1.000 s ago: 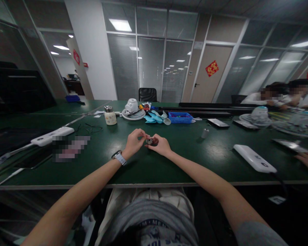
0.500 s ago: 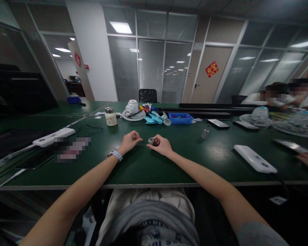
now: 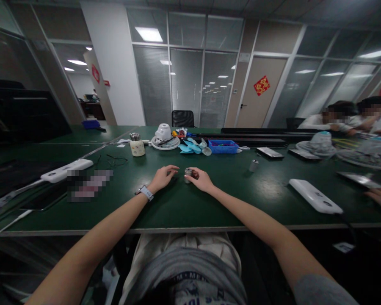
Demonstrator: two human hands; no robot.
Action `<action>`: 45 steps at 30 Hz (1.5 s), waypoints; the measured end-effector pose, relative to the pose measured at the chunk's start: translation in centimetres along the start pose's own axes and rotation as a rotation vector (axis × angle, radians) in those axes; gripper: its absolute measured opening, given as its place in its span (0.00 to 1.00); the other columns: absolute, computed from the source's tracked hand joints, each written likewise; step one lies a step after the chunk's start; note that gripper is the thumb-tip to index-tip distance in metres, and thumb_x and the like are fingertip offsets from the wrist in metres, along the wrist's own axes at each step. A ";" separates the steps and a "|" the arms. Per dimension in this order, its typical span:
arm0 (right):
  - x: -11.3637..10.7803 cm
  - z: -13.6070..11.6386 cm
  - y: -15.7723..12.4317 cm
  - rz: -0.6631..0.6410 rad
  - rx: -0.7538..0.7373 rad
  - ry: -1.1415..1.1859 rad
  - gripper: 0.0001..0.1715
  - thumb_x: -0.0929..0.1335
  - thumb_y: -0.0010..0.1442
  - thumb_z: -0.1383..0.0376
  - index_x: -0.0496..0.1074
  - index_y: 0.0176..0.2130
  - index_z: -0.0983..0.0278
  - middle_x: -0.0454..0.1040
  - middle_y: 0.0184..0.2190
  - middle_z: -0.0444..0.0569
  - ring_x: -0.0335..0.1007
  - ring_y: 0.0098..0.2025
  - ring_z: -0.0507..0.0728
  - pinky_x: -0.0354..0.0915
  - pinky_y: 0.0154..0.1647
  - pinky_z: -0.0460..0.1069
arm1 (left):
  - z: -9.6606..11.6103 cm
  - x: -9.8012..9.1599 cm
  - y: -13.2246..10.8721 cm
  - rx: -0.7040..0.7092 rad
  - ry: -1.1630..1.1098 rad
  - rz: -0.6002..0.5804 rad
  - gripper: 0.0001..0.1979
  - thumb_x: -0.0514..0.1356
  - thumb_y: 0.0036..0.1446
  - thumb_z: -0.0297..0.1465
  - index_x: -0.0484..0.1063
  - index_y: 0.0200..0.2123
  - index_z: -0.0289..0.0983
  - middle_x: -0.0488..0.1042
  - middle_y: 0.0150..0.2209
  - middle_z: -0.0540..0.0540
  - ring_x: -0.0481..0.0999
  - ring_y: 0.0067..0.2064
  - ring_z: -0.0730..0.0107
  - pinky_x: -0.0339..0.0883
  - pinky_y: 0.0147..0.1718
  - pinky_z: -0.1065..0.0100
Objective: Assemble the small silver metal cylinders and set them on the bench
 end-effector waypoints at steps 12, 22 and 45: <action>-0.3 0.2 0.7 -0.006 0.183 0.290 0.21 0.71 0.55 0.68 0.70 0.49 0.65 0.77 0.45 0.55 0.76 0.46 0.56 0.70 0.51 0.55 | 0.0 -0.1 0.1 0.018 0.029 0.030 0.17 0.46 0.59 0.28 0.74 0.41 0.38 0.80 0.36 0.47 0.77 0.41 0.66 0.68 0.46 0.62; -0.4 0.0 0.2 -0.031 0.134 0.246 0.22 0.75 0.49 0.63 0.69 0.44 0.64 0.78 0.41 0.52 0.77 0.41 0.55 0.71 0.47 0.54 | 0.5 -0.3 0.1 0.020 0.126 0.031 0.18 0.47 0.54 0.27 0.77 0.30 0.40 0.78 0.33 0.47 0.74 0.38 0.64 0.67 0.42 0.64; -1.5 -2.1 -0.7 -0.054 -0.347 -0.477 0.17 0.73 0.53 0.67 0.74 0.44 0.60 0.77 0.43 0.48 0.69 0.46 0.59 0.60 0.46 0.54 | 1.2 -0.6 -0.2 0.031 0.106 -0.037 0.12 0.46 0.51 0.29 0.67 0.22 0.39 0.77 0.30 0.48 0.72 0.37 0.65 0.63 0.41 0.66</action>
Point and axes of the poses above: each hand's wrist, its own y-axis towards the middle knuckle, its own x-axis out of the palm, z = x × y, the point moved 1 cm from there along y, towards the middle knuckle
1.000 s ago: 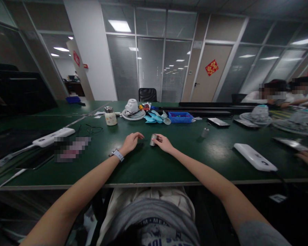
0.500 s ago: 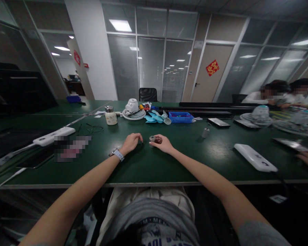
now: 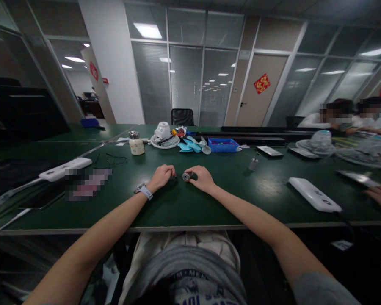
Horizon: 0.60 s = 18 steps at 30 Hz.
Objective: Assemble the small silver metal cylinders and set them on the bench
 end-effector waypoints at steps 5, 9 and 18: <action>0.0 -0.1 0.0 -0.010 -0.023 -0.026 0.17 0.72 0.53 0.68 0.74 0.45 0.60 0.77 0.44 0.48 0.68 0.48 0.60 0.60 0.46 0.54 | 0.2 -0.2 0.0 0.005 0.013 0.005 0.13 0.46 0.51 0.29 0.68 0.22 0.39 0.78 0.30 0.49 0.72 0.37 0.65 0.63 0.40 0.66; 0.0 -0.2 0.0 0.002 0.012 -0.007 0.18 0.72 0.53 0.68 0.73 0.46 0.60 0.76 0.45 0.48 0.68 0.47 0.60 0.60 0.46 0.54 | 0.2 -0.2 0.0 0.000 0.024 0.002 0.13 0.46 0.51 0.29 0.68 0.22 0.39 0.78 0.30 0.49 0.72 0.37 0.65 0.63 0.40 0.66; 0.4 0.6 0.0 0.071 0.093 0.073 0.21 0.72 0.54 0.64 0.72 0.48 0.60 0.76 0.46 0.47 0.69 0.46 0.59 0.61 0.46 0.55 | 0.2 -0.2 0.0 0.009 0.026 -0.005 0.14 0.46 0.52 0.29 0.69 0.23 0.38 0.77 0.30 0.48 0.71 0.36 0.64 0.62 0.39 0.65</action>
Point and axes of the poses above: each hand's wrist, its own y-axis towards the middle knuckle, its own x-axis out of the palm, z = x × y, the point moved 1 cm from there along y, towards the middle knuckle
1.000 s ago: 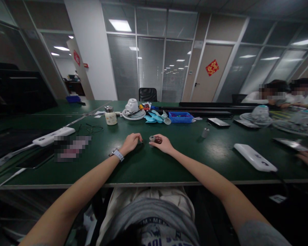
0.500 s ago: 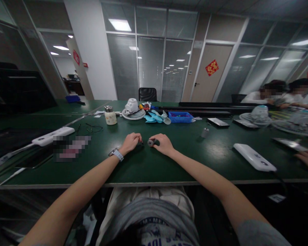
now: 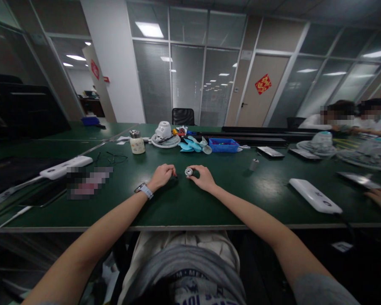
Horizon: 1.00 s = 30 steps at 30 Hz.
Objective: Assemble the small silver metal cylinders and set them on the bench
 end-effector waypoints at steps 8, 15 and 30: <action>0.0 -0.1 0.0 0.038 -0.035 0.089 0.22 0.72 0.55 0.64 0.71 0.50 0.59 0.75 0.48 0.48 0.69 0.48 0.59 0.61 0.50 0.56 | -0.3 0.0 0.1 0.002 0.020 0.012 0.14 0.46 0.52 0.30 0.69 0.23 0.39 0.77 0.29 0.48 0.71 0.36 0.64 0.62 0.39 0.65; 1.1 0.9 0.5 0.081 0.235 0.511 0.23 0.70 0.56 0.59 0.72 0.51 0.63 0.76 0.45 0.52 0.73 0.45 0.58 0.65 0.51 0.54 | -0.1 0.1 0.0 0.005 0.013 0.010 0.12 0.46 0.51 0.29 0.68 0.23 0.39 0.78 0.29 0.49 0.71 0.37 0.64 0.62 0.38 0.66; 0.6 2.9 1.0 0.026 0.743 1.115 0.16 0.62 0.64 0.63 0.72 0.47 0.68 0.78 0.40 0.56 0.76 0.37 0.56 0.71 0.41 0.51 | -0.2 0.1 0.0 -0.017 0.046 -0.009 0.15 0.46 0.53 0.30 0.71 0.25 0.39 0.77 0.30 0.48 0.72 0.37 0.65 0.63 0.39 0.66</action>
Point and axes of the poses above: each hand's wrist, its own y-axis towards the middle knuckle, its own x-axis out of the palm, z = x × y, the point moved 1 cm from there along y, towards the middle knuckle
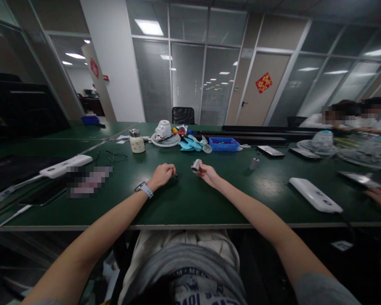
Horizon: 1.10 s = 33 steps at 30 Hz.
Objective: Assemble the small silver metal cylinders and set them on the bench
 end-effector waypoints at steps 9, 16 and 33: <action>-4.8 -1.8 2.1 0.363 -0.310 -0.744 0.24 0.70 0.56 0.56 0.71 0.50 0.63 0.77 0.44 0.53 0.75 0.41 0.58 0.68 0.46 0.54 | -0.3 0.2 0.1 0.002 -0.029 -0.012 0.15 0.46 0.53 0.29 0.72 0.25 0.38 0.77 0.30 0.48 0.74 0.36 0.66 0.65 0.40 0.67; -14.5 -3.9 1.3 0.895 -0.183 -1.088 0.24 0.67 0.58 0.57 0.69 0.53 0.62 0.77 0.44 0.55 0.73 0.47 0.64 0.65 0.47 0.55 | -0.4 0.2 0.2 0.004 -0.045 -0.023 0.15 0.46 0.54 0.29 0.72 0.25 0.38 0.78 0.30 0.48 0.75 0.35 0.67 0.65 0.38 0.68; -7.5 -3.8 0.1 0.538 -0.570 -1.299 0.28 0.63 0.63 0.56 0.64 0.59 0.62 0.61 0.62 0.58 0.54 0.63 0.64 0.53 0.60 0.62 | -0.7 -0.1 0.0 -0.203 0.031 0.161 0.14 0.47 0.54 0.29 0.70 0.24 0.40 0.75 0.26 0.49 0.72 0.31 0.67 0.59 0.31 0.69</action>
Point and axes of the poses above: each hand's wrist, its own y-axis towards the middle knuckle, its own x-axis out of the palm, z = x × y, the point moved 1 cm from there along y, towards the middle knuckle
